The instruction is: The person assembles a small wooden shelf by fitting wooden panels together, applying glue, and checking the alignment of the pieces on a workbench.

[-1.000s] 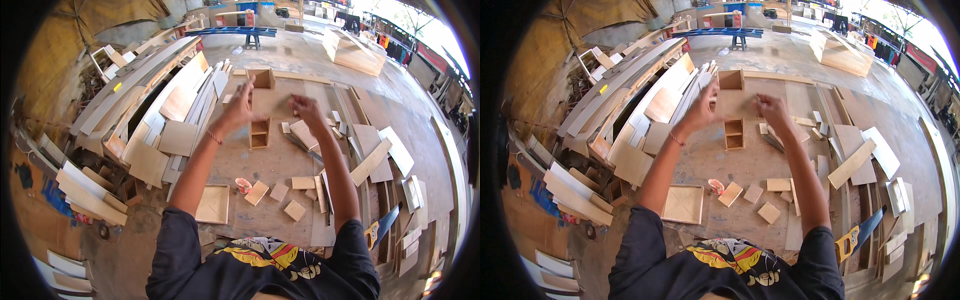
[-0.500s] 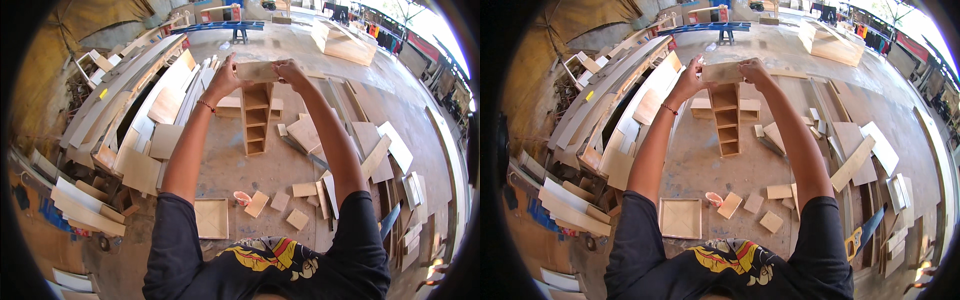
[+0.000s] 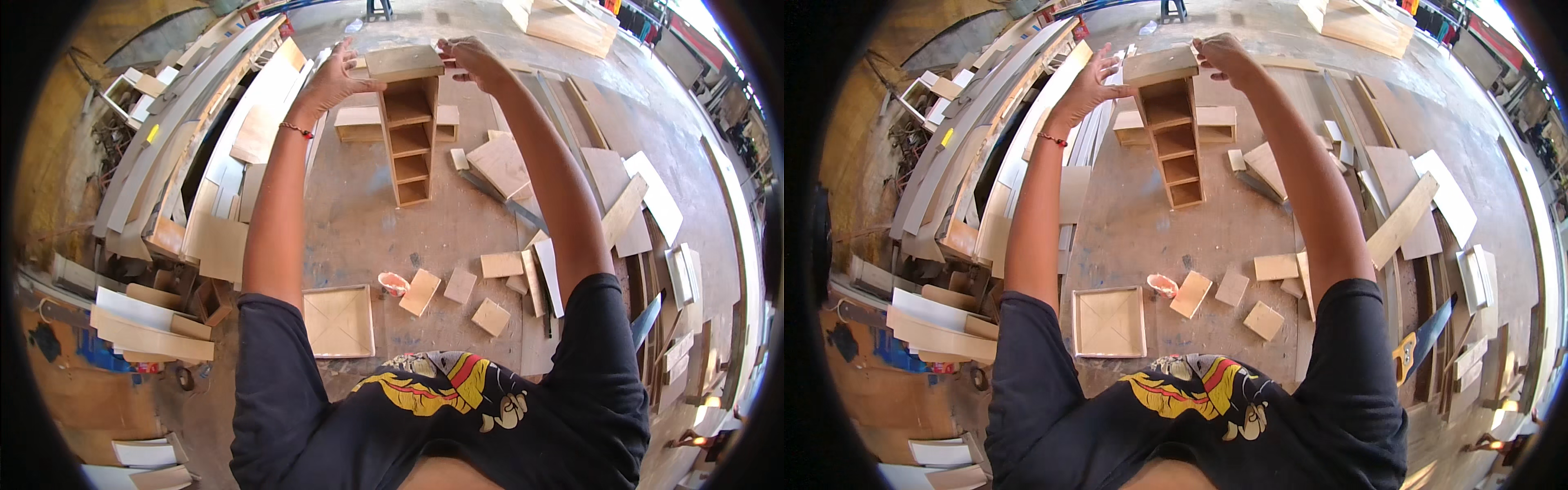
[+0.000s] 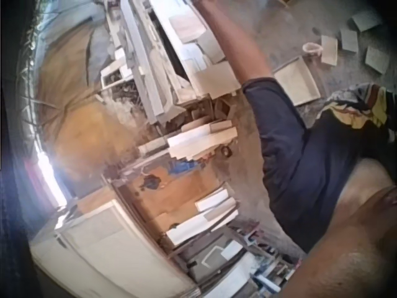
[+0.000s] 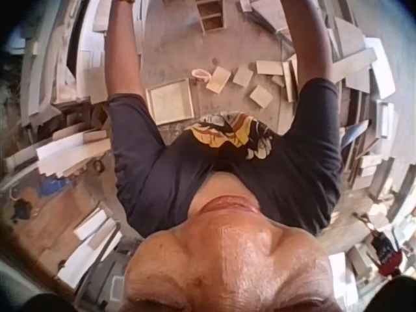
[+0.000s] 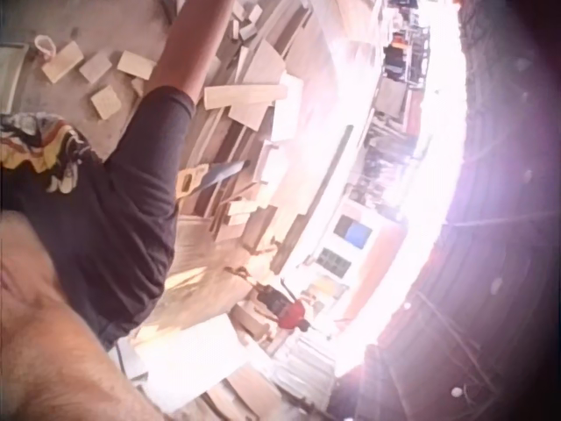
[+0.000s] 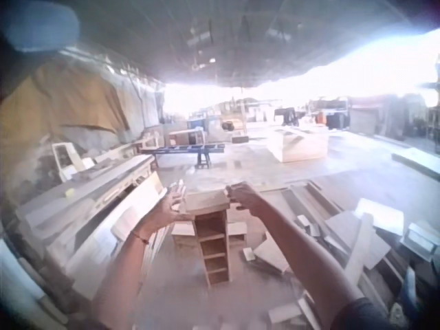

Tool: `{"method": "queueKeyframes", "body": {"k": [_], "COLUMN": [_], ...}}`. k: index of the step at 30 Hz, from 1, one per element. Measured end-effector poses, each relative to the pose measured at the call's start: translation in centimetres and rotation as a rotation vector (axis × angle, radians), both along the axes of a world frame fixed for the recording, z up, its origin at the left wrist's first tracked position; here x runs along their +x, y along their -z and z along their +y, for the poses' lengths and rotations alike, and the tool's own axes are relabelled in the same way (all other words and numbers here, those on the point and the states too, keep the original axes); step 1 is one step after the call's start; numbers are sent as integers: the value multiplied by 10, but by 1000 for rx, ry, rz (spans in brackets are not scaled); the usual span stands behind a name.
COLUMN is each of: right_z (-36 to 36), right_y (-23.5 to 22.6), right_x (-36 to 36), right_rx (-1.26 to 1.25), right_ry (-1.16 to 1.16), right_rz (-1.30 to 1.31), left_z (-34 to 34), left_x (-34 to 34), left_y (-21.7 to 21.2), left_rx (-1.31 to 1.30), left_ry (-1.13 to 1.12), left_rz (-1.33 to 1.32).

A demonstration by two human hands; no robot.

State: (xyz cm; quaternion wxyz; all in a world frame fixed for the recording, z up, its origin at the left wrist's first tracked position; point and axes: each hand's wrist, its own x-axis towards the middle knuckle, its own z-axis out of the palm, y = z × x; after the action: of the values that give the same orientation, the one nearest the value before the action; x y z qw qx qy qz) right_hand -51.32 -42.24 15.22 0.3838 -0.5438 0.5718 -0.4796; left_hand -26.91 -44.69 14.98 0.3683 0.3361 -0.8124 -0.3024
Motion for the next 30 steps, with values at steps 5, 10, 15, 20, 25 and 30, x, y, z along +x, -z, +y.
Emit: {"method": "queueKeyframes", "body": {"k": [5, 10, 15, 20, 25, 30], "right_z": [7, 17, 16, 9, 33, 73], "right_y": [8, 12, 16, 20, -5, -17], "right_x": [-7, -5, -10, -12, -17, -31], "right_rx": [-63, -147, -195, -244, -281, -435], "right_ry": [-197, -256, -307, -334, -471, -468], "right_rz": [-35, 12, 31, 86, -12, 46], "left_z": [-3, -1, -1, -3, 28, 76], "left_x": [8, 0, -5, -3, -2, -20], "left_y": [6, 8, 12, 15, -4, -17], "left_rx": [137, 138, 168, 24, -144, -550], "left_ry": [68, 102, 104, 80, 3, -37], "left_rz": [41, 105, 163, 119, 83, 34]}}
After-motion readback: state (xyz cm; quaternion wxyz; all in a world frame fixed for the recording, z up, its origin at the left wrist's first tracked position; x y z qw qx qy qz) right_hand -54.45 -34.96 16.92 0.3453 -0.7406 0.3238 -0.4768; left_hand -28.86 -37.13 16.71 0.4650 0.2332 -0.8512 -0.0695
